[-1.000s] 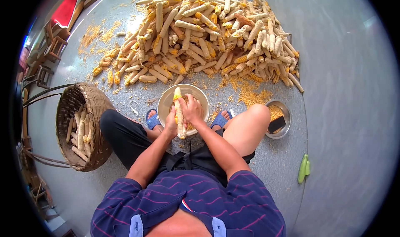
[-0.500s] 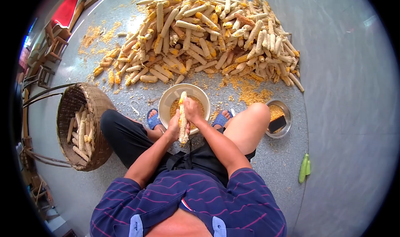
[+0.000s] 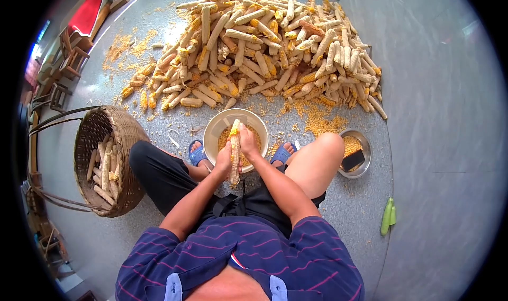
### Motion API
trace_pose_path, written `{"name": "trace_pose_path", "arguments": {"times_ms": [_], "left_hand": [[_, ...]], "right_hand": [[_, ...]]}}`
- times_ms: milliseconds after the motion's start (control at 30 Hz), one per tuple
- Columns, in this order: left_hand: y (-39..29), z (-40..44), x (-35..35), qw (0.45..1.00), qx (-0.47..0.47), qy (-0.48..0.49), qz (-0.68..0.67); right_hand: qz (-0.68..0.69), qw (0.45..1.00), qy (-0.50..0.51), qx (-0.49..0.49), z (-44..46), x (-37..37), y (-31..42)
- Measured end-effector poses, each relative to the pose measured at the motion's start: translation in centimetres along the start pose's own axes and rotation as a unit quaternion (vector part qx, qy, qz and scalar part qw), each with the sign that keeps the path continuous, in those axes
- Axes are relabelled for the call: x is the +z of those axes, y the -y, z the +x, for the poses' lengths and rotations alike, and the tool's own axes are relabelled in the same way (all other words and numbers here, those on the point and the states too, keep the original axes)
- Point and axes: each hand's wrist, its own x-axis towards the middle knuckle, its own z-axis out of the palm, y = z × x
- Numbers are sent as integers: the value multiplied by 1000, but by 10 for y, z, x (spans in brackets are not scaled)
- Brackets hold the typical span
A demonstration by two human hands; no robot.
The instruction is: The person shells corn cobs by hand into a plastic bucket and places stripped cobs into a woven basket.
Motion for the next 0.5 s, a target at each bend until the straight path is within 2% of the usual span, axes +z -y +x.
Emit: {"name": "trace_pose_path", "arguments": {"times_ms": [33, 100, 133, 200, 367, 433, 500], "left_hand": [[2, 0, 0, 1000, 9, 4, 7], [5, 1, 1, 999, 26, 11, 20], [5, 0, 1, 999, 25, 10, 19], [4, 0, -1, 997, -34, 31, -59], [7, 1, -12, 996, -18, 68, -58], [4, -2, -12, 987, -56, 82, -129], [1, -4, -9, 988, -52, 80, -123]], "right_hand": [[-1, 1000, 0, 0, 1, 0, 2], [-177, 984, -10, -23, 2, -1, 5], [-178, 984, -9, -22, 0, -2, 5], [-229, 958, 32, -169, -2, -5, 2], [-299, 924, 37, -237, -3, -5, -1], [-310, 915, 41, -254, -7, -4, 2], [-315, 903, 32, -289, -8, -3, 2]]}}
